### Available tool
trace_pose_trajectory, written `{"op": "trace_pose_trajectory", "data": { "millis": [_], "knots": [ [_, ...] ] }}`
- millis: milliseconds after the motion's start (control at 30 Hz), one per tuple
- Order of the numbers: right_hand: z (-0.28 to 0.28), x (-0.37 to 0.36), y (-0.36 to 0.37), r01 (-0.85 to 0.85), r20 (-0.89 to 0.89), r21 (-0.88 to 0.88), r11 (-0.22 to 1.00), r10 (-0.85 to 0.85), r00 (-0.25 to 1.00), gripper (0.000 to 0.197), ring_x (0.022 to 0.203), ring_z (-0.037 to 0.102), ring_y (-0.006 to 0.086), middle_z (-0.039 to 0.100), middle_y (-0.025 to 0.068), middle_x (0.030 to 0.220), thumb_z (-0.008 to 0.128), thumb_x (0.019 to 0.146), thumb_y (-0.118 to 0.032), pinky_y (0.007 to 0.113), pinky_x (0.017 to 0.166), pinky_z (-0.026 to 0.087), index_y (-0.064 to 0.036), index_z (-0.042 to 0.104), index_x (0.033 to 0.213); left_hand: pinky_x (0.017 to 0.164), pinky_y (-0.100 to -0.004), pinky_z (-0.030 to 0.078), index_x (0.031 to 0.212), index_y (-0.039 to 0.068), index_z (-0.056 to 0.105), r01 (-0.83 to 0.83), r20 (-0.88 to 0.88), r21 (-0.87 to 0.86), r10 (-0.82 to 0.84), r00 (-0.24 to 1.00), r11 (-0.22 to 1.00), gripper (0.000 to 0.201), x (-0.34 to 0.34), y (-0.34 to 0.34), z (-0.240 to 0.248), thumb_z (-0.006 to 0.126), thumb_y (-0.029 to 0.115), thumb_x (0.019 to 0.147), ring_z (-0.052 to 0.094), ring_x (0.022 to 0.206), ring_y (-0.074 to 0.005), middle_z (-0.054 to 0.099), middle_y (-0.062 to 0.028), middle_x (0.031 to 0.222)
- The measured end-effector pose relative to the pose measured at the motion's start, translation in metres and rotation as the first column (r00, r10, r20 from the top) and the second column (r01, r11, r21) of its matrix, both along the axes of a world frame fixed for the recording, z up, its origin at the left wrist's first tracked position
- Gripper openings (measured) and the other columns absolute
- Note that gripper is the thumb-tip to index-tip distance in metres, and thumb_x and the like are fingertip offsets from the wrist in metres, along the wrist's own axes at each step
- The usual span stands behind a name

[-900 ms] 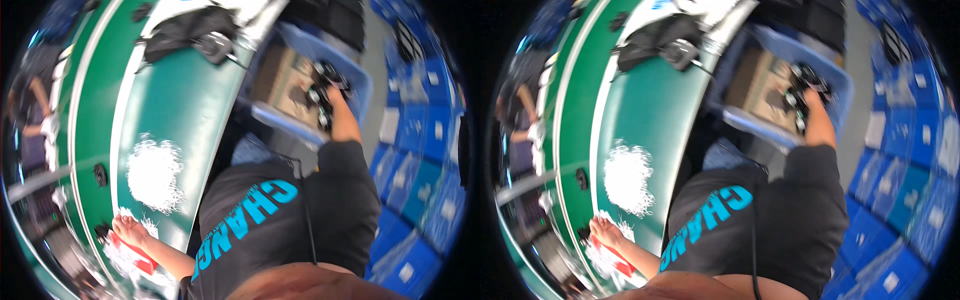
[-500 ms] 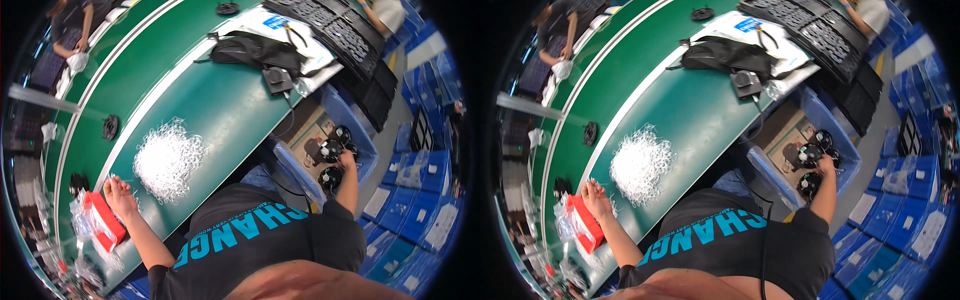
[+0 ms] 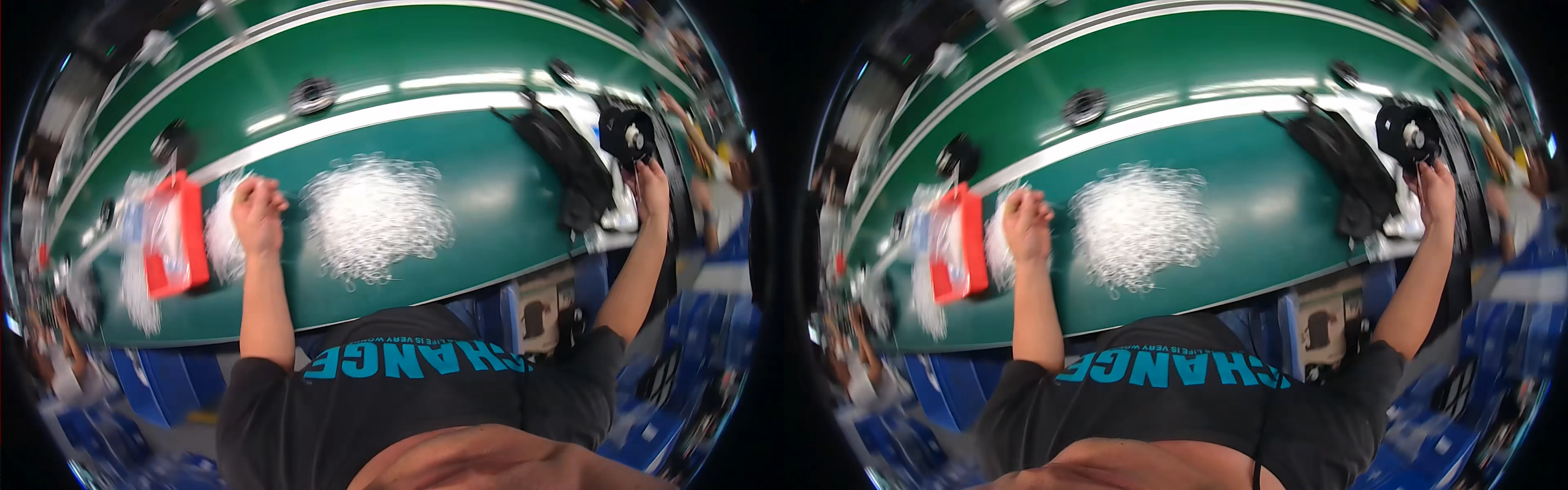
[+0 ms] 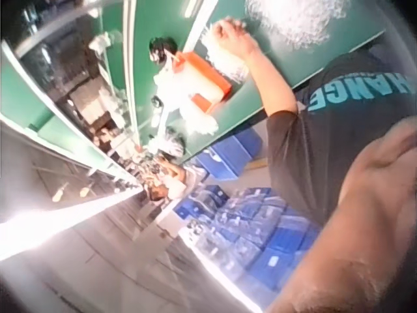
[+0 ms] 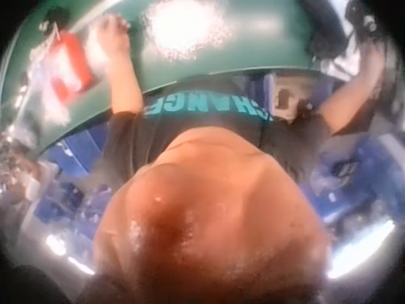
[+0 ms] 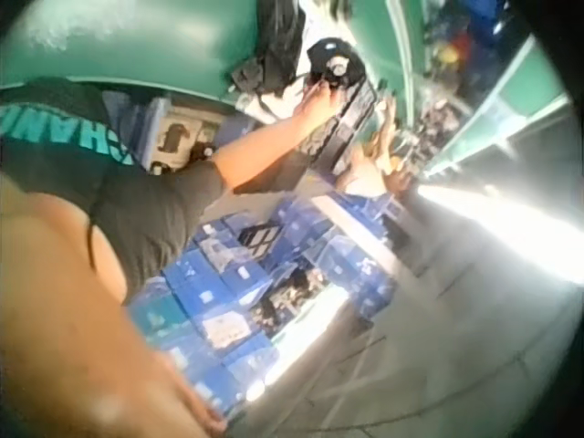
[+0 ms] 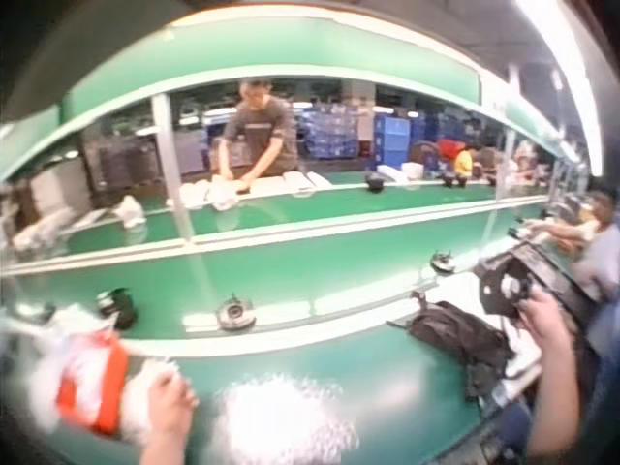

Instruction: Assembling small white plastic rings into black component housings on a factory production line.

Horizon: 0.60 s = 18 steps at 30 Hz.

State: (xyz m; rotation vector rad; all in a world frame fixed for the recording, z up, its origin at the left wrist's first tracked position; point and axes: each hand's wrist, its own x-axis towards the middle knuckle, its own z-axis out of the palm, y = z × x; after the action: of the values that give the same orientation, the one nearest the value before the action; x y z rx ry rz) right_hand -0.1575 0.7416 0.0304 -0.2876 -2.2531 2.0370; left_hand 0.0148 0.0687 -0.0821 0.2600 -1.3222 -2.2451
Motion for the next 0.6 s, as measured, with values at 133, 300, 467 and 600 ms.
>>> {"op": "trace_pose_trajectory", "data": {
  "millis": [133,300,467,600],
  "knots": [
    [-0.025,-0.167,-0.086,-0.031,0.084,-0.071,0.997,0.037,0.996,0.015,0.085,0.069,0.0256,0.067,0.0134,0.094,0.049,0.095,-0.008,0.038,0.074,0.059,0.0015,0.055,0.105,0.059,-0.0279,0.054,0.102,0.005,0.058,0.06,0.014,-0.034,-0.059,0.998,0.998,0.01,-0.006,0.012,0.006,0.062,0.009,0.093,0.061,0.068,-0.0134,0.065,-0.0104,0.088],
    [-0.107,-0.349,-0.171,-0.019,0.22,-0.161,0.987,0.055,0.974,0.016,0.082,0.07,0.027,0.065,0.0056,0.095,0.056,0.093,-0.014,0.047,0.077,0.055,-0.0045,0.055,0.105,0.06,-0.0271,0.054,0.1,0.003,0.057,0.005,0.026,-0.067,-0.003,1.0,0.998,0.01,-0.001,0.032,0.001,0.062,0.005,0.092,0.062,0.067,-0.0131,0.066,-0.0106,0.088],
    [-0.165,-0.425,-0.097,0.269,0.343,-0.274,0.923,-0.168,0.924,0.037,0.089,0.066,0.0263,0.058,0.0044,0.119,0.061,0.093,-0.038,0.046,0.085,0.054,-0.0188,0.055,0.125,0.06,-0.0263,0.054,0.1,0.003,0.057,0.144,0.028,0.024,-0.145,0.989,0.989,0.01,-0.009,0.053,0.005,0.062,0.003,0.091,0.062,0.068,-0.0129,0.066,-0.0109,0.088],
    [-0.149,-0.383,-0.168,0.079,0.393,-0.237,0.968,0.021,0.919,0.042,0.103,0.06,0.032,0.053,0.0062,0.125,0.059,0.093,-0.041,0.049,0.084,0.054,-0.0172,0.054,0.127,0.059,-0.0261,0.054,0.098,0.002,0.057,0.131,0.085,-0.027,-0.129,0.988,0.991,0.008,0.001,0.055,0.011,0.062,0.003,0.091,0.062,0.068,-0.0125,0.066,-0.0113,0.087]
  ]
}}
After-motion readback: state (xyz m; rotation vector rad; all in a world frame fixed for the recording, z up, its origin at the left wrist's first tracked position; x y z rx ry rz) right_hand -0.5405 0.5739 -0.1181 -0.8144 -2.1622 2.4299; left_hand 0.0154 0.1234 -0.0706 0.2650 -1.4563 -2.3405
